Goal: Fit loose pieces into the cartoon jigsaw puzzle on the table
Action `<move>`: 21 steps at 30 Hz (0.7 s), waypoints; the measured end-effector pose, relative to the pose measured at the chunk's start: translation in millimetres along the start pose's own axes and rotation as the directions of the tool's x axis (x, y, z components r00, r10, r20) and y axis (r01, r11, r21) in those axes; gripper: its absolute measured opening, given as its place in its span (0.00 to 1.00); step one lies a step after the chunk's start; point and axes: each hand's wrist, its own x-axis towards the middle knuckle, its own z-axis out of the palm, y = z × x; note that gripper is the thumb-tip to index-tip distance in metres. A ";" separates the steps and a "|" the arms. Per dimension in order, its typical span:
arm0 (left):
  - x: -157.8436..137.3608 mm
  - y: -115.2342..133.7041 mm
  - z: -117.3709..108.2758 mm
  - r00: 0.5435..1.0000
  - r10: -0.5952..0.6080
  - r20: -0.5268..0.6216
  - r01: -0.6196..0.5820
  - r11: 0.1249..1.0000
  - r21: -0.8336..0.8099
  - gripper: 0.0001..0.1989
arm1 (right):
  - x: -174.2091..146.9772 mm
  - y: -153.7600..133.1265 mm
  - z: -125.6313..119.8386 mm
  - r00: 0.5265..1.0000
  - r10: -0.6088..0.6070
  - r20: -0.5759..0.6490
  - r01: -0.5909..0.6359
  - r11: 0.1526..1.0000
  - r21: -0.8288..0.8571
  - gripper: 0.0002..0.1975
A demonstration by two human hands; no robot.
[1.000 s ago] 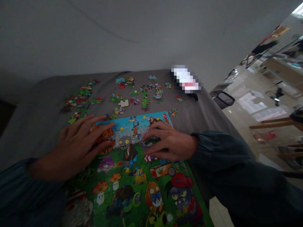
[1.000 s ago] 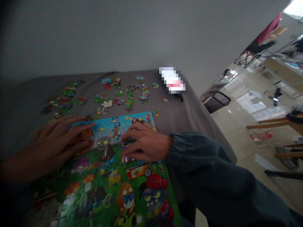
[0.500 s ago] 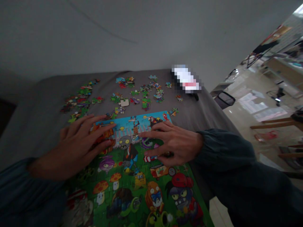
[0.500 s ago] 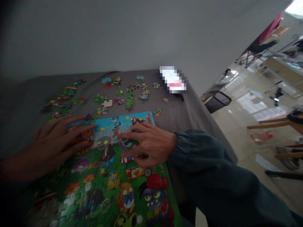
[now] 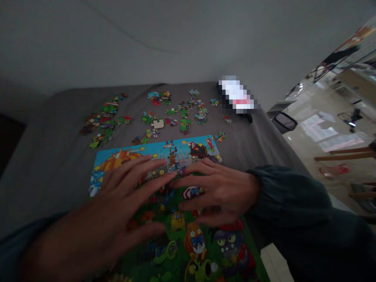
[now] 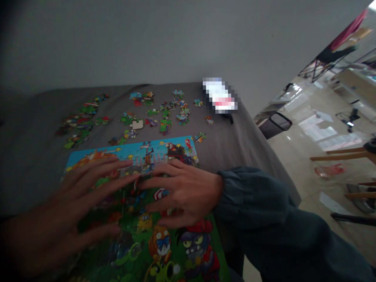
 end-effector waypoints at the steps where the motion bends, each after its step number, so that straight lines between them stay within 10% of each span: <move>1: -0.8 8.4 1.6 1.000 0.028 0.013 -0.028 1.000 -0.004 0.38 | 0.8 -1.8 1.4 1.000 -0.016 0.010 0.016 1.000 0.001 0.17; 21: 1.4 22.8 15.0 0.996 0.068 0.061 -0.066 0.997 -0.030 0.49 | 0.1 -2.8 3.8 0.994 0.032 0.100 -0.036 0.999 0.033 0.18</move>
